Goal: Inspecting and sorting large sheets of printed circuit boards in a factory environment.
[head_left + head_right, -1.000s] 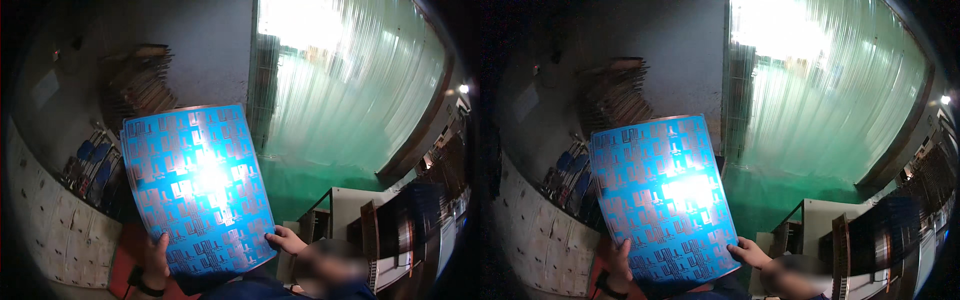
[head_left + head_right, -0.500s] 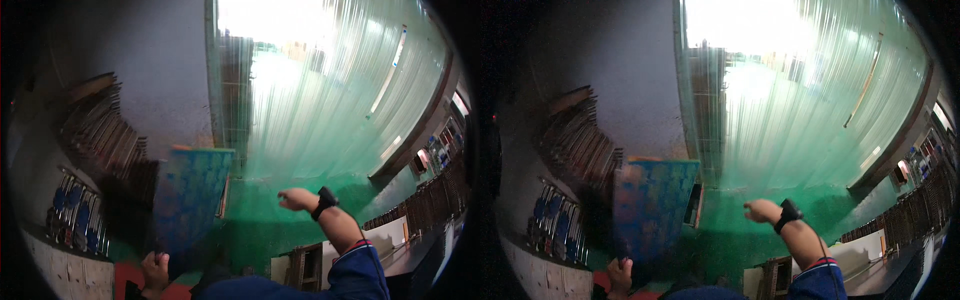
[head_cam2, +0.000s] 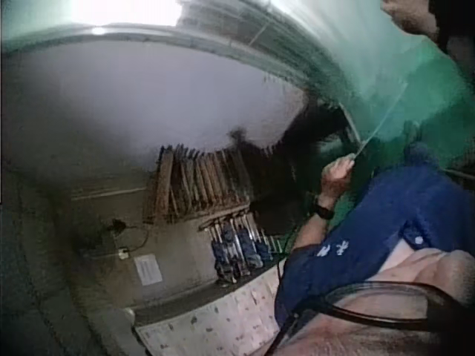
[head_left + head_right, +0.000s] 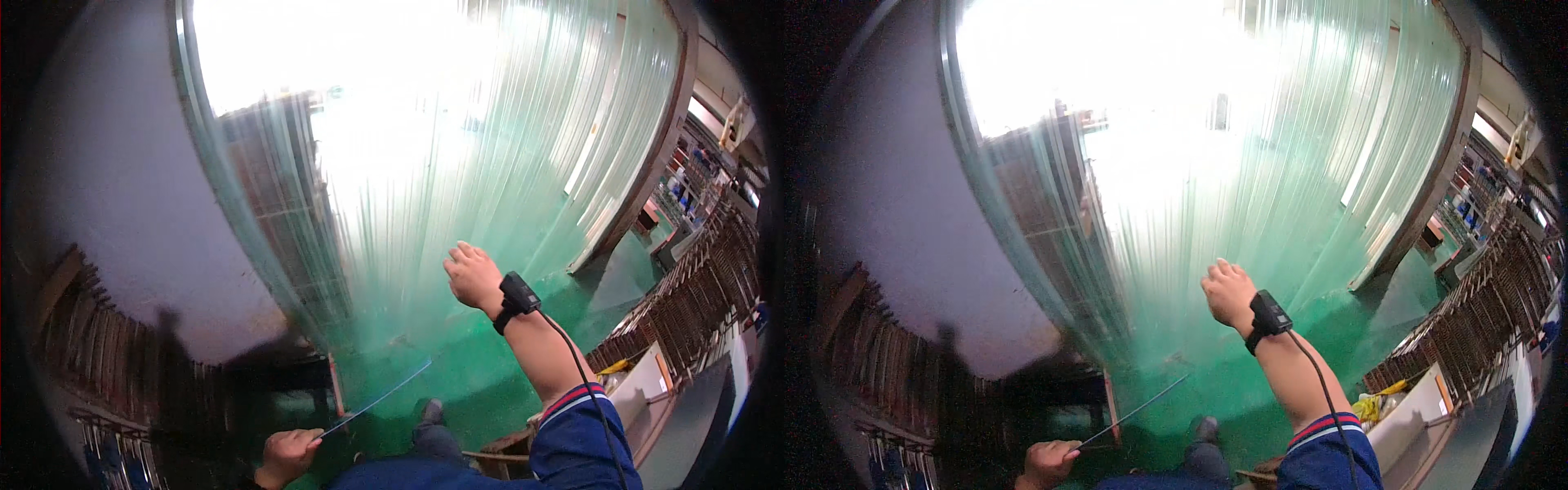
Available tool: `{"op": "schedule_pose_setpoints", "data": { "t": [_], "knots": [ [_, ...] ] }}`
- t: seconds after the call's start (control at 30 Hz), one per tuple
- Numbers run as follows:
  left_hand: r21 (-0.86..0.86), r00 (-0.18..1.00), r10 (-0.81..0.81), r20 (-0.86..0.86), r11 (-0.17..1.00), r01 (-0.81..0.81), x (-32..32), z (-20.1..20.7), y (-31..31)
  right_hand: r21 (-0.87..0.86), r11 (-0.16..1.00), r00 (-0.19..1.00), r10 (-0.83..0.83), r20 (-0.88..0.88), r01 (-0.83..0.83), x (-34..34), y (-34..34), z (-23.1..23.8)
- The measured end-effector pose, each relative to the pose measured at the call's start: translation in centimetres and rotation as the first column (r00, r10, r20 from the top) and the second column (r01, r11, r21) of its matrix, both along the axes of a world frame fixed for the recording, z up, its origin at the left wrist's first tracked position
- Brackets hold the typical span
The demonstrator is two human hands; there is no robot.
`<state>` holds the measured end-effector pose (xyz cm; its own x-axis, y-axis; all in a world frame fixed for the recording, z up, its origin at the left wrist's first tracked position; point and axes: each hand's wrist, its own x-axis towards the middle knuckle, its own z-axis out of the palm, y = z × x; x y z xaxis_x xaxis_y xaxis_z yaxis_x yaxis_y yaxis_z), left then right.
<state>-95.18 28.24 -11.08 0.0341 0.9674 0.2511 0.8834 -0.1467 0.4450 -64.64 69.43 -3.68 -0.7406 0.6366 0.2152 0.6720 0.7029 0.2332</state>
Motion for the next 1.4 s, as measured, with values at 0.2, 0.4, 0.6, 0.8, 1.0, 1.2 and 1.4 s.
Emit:
{"op": "schedule_pose_setpoints", "data": {
  "t": [0.2,0.4,0.6,0.8,1.0,1.2,1.4],
  "knots": [
    [-0.057,0.998,0.056,-0.003,0.997,-0.057,2.6,-1.3,15.2,0.169,0.941,0.949,0.267,0.167,-0.294,-2.9,16.7,-2.3],
    [-0.071,0.983,0.146,0.11,0.988,-0.138,6.1,0.0,31.5,0.204,0.867,0.891,0.436,0.127,-0.454,-0.9,32.9,-3.6],
    [-0.195,0.943,0.302,0.136,0.942,-0.274,8.4,0.9,45.1,0.204,0.967,0.988,0.156,-0.004,-0.152,3.6,49.0,-2.3],
    [-0.234,0.906,0.324,0.273,0.936,-0.264,8.2,-0.5,60.9,0.342,0.938,0.997,-0.04,-0.069,0.062,12.8,65.3,-0.6],
    [-0.305,0.891,0.247,0.381,0.943,-0.131,5.9,0.2,77.3,0.622,0.705,0.917,-0.394,-0.053,0.339,29.8,78.1,5.9],
    [-0.233,0.888,0.309,0.341,0.943,-0.239,2.0,0.4,89.9,0.455,0.555,0.698,-0.672,-0.25,0.697,36.8,85.0,4.3],
    [-0.082,0.785,0.447,0.429,0.885,-0.459,-0.5,-1.6,106.3,-0.574,0.233,0.248,-0.967,-0.052,0.785,46.1,103.8,-11.8]
  ]
}}
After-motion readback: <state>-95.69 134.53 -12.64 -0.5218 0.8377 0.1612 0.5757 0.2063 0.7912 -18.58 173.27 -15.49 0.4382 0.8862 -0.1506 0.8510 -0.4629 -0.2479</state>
